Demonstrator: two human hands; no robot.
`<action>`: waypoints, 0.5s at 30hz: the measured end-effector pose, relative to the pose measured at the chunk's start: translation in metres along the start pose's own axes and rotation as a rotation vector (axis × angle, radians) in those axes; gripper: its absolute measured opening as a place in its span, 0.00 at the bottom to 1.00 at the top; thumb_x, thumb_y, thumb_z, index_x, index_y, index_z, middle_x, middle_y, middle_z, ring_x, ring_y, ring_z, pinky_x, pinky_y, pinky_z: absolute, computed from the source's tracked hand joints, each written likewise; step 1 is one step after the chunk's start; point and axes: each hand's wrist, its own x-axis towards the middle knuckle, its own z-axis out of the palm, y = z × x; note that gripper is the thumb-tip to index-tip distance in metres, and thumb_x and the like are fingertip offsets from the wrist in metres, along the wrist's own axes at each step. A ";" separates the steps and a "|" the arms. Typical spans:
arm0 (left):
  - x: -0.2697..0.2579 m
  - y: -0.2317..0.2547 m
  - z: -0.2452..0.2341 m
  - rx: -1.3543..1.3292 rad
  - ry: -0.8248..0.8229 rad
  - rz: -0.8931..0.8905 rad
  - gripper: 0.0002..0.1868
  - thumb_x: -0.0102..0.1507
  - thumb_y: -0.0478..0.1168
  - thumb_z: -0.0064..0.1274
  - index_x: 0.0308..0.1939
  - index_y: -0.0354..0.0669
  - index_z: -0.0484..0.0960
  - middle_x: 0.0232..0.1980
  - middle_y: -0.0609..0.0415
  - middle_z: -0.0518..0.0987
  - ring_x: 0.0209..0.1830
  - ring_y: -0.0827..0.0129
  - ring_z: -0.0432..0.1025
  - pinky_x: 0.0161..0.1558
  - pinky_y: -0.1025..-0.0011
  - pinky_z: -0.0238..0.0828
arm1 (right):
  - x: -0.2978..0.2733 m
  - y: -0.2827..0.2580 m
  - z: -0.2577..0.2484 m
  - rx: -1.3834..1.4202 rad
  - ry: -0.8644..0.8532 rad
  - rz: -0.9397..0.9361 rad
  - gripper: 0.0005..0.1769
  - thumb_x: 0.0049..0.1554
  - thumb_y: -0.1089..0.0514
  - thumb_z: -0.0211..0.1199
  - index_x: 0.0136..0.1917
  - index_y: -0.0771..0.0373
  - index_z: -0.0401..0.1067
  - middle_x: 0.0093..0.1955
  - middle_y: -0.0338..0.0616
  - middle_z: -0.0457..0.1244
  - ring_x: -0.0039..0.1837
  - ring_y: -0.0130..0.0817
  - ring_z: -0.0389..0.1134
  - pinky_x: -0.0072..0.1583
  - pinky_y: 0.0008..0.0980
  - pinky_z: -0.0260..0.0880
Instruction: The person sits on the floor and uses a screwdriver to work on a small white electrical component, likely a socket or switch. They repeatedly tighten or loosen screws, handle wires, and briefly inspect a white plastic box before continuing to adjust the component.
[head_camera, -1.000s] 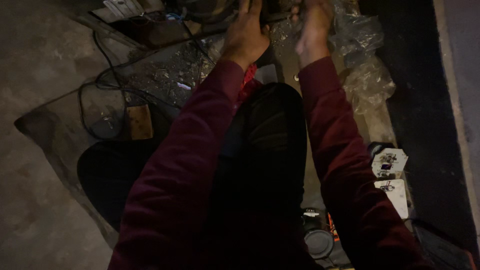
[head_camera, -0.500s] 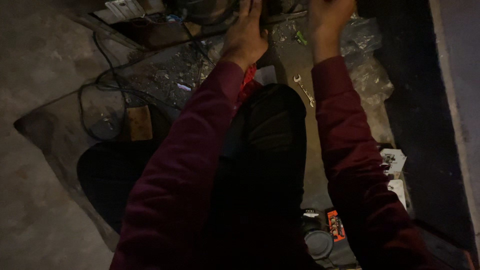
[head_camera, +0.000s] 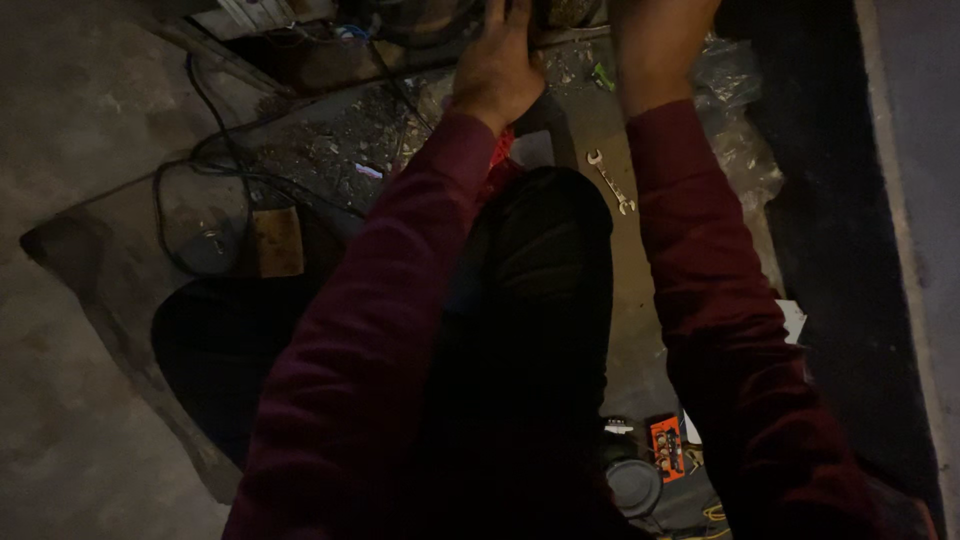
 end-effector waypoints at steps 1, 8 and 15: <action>0.000 0.001 0.000 -0.011 -0.006 -0.011 0.41 0.65 0.38 0.58 0.78 0.46 0.52 0.81 0.38 0.50 0.38 0.48 0.80 0.37 0.60 0.84 | -0.003 -0.003 0.000 0.016 0.011 0.013 0.08 0.62 0.64 0.68 0.42 0.64 0.72 0.37 0.33 0.64 0.39 0.24 0.66 0.41 0.28 0.69; 0.006 0.004 0.001 -0.029 -0.007 -0.014 0.41 0.65 0.36 0.61 0.78 0.46 0.56 0.80 0.38 0.54 0.45 0.48 0.81 0.43 0.62 0.84 | -0.014 0.006 0.011 0.091 -0.052 0.068 0.08 0.63 0.65 0.68 0.42 0.65 0.72 0.38 0.34 0.64 0.41 0.24 0.65 0.43 0.29 0.69; 0.005 0.015 -0.007 -0.099 -0.074 -0.111 0.42 0.60 0.32 0.57 0.76 0.48 0.55 0.80 0.40 0.50 0.45 0.46 0.79 0.40 0.60 0.81 | -0.020 0.031 0.033 0.287 0.084 0.231 0.08 0.63 0.65 0.68 0.43 0.66 0.71 0.40 0.34 0.64 0.42 0.24 0.64 0.45 0.29 0.70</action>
